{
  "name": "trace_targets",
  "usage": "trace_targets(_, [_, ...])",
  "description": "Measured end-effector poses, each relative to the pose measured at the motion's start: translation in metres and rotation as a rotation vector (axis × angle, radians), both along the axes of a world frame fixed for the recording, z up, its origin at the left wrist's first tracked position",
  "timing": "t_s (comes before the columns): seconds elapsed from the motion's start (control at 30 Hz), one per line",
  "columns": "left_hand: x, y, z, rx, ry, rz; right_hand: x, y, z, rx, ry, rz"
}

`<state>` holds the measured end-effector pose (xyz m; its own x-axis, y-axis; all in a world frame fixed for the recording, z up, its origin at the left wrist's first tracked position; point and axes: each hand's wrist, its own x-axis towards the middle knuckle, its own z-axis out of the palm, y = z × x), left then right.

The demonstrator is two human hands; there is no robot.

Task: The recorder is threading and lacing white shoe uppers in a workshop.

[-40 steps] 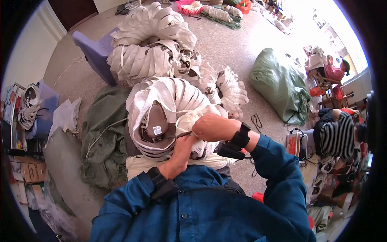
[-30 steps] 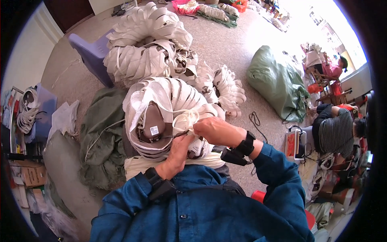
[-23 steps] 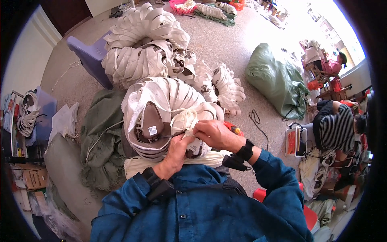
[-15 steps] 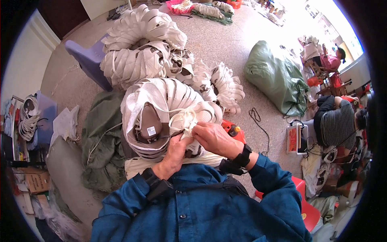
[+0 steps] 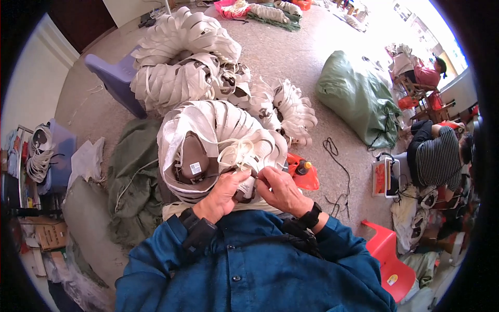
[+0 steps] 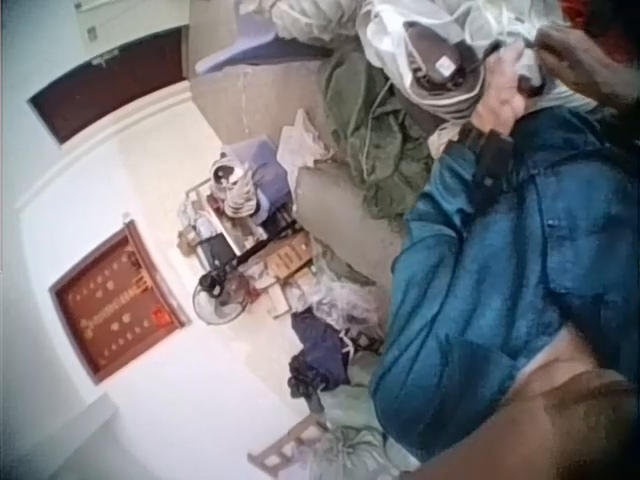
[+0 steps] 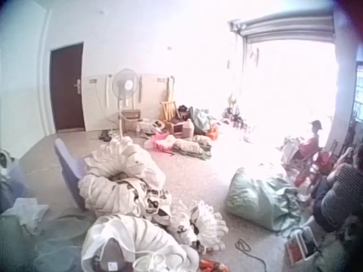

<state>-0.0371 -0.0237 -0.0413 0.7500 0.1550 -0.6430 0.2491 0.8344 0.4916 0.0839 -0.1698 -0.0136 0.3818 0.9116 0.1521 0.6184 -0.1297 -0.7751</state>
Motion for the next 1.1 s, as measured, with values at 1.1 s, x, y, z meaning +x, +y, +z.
trace_targets(1.1, [0.004,0.045,0.046,2.313,-0.326,-0.557,0.009,-0.011,-0.014,-0.219,0.095,-0.101])
